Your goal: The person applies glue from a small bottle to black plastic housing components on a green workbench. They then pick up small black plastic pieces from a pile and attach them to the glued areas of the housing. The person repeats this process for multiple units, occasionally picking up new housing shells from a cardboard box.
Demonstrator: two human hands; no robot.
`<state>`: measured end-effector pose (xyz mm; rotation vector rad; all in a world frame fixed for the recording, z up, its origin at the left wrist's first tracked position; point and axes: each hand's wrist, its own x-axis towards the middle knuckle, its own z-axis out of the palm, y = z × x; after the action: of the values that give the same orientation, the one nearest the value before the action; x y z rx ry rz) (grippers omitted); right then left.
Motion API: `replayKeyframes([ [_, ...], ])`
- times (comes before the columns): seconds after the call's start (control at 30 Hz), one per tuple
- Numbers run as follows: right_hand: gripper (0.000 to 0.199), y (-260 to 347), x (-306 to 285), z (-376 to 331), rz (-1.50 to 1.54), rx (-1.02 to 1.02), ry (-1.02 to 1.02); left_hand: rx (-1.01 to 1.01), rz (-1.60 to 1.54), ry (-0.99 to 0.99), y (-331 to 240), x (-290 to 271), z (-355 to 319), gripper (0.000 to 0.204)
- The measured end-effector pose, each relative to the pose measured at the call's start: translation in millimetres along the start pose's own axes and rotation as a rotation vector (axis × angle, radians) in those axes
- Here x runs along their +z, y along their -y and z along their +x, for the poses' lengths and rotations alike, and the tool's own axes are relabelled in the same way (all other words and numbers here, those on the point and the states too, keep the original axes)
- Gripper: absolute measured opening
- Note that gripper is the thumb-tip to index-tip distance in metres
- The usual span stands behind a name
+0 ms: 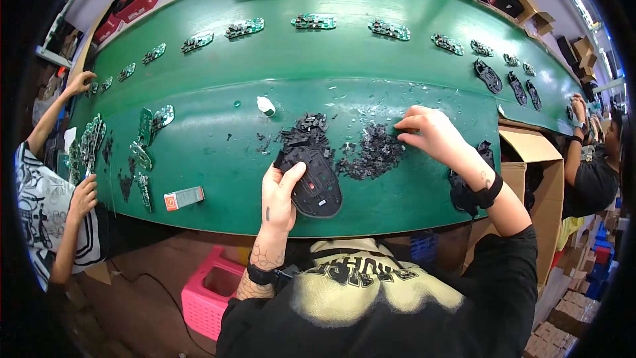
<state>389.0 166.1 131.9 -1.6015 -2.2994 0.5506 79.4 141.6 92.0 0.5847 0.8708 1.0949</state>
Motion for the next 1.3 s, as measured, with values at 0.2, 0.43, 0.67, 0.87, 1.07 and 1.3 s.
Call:
replayKeyframes([
  [0.2,0.012,-3,15,-2,0.078,0.021,-0.034,0.044,0.057,-0.01,-10,-18,0,0.018],
  [0.43,0.01,8,10,6,0.096,0.029,0.037,0.022,0.126,0.083,-10,-12,4,0.022],
  [0.67,0.006,52,3,-3,0.957,0.243,0.015,-0.019,0.115,0.152,-6,-12,9,0.031],
  [0.87,0.01,83,17,1,1.25,0.303,0.1,-0.01,0.099,0.234,-8,-3,13,0.034],
  [1.07,0.011,92,25,8,1.172,0.218,0.1,-0.001,0.098,0.243,-18,1,12,0.034],
  [1.3,0.013,103,21,5,0.74,-0.016,0.055,0.021,0.107,0.266,-19,3,13,0.035],
])
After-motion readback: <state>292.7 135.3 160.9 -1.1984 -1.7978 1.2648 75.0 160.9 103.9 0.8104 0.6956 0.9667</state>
